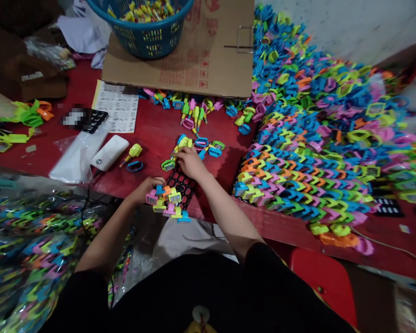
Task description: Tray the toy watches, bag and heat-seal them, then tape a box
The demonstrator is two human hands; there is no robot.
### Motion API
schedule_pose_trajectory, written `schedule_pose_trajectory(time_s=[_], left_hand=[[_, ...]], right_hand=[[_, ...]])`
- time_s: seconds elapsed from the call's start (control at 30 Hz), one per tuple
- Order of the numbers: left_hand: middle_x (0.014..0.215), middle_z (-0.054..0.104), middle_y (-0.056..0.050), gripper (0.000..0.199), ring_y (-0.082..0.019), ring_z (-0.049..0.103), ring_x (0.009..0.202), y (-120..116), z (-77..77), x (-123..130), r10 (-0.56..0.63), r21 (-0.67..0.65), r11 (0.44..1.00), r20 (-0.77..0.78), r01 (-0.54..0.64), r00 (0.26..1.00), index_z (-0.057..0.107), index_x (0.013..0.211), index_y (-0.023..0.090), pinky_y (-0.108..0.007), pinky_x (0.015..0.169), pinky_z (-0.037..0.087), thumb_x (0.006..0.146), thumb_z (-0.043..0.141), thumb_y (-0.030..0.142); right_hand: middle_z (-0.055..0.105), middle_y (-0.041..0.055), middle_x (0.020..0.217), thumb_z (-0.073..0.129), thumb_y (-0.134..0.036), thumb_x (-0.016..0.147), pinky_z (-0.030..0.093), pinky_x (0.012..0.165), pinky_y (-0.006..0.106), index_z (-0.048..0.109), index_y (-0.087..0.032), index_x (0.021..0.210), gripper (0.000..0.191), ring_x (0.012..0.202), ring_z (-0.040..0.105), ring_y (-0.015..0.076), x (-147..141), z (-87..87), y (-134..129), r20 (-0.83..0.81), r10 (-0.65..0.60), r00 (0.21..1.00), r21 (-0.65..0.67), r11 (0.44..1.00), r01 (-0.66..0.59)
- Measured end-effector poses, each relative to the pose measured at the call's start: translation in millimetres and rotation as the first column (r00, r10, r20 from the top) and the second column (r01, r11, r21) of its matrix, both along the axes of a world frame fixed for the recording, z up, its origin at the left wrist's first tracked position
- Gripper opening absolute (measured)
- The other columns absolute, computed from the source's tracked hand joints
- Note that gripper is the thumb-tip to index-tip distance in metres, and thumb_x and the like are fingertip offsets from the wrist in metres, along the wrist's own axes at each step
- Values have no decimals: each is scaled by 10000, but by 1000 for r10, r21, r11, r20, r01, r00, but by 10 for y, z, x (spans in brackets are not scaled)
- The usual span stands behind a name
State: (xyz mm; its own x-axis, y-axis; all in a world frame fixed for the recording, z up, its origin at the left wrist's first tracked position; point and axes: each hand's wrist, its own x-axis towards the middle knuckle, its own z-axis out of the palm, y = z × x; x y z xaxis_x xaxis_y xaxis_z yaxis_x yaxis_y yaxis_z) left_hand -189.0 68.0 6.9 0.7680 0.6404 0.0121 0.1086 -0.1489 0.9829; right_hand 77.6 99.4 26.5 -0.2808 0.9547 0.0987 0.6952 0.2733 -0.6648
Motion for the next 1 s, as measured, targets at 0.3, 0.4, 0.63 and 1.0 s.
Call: schedule_pose_trajectory(time_s=[0.3,0.4,0.63,1.0], left_hand=[[878,733,-91,527,-187,670,752,9,-130,-63,49,-53,997,0,-48,999,745,696,137,-273,682,515,782,982,600],[853,737,-95,513,-197,685,737,28,-101,-57,30,-42,999,2,-30,1000,754,683,138,-281,675,535,784,979,588],[892,801,-123,384,-232,747,779,59,20,-51,5,-35,999,-21,-6,1000,842,761,146,-289,698,581,743,1014,489],[798,824,-161,569,-277,780,749,102,117,-250,-44,-224,974,-39,34,998,843,692,160,-358,737,662,790,978,705]], right_hand=[[619,136,1263,713,-84,1004,520,1131,435,824,-162,1090,160,1185,626,285,-125,-198,300,35,69,997,-78,995,-66],[679,123,1159,661,-167,1074,552,1065,425,717,-180,1116,71,1093,667,268,-127,-141,109,-199,-12,980,-93,996,-7],[728,29,969,829,-687,975,578,763,320,629,-250,1070,489,814,668,190,-49,-249,-1060,-731,-134,669,-337,924,-183],[803,80,1050,829,-334,1008,626,939,366,745,-227,950,148,973,750,241,-11,-230,-1313,-427,27,904,-274,949,-158]])
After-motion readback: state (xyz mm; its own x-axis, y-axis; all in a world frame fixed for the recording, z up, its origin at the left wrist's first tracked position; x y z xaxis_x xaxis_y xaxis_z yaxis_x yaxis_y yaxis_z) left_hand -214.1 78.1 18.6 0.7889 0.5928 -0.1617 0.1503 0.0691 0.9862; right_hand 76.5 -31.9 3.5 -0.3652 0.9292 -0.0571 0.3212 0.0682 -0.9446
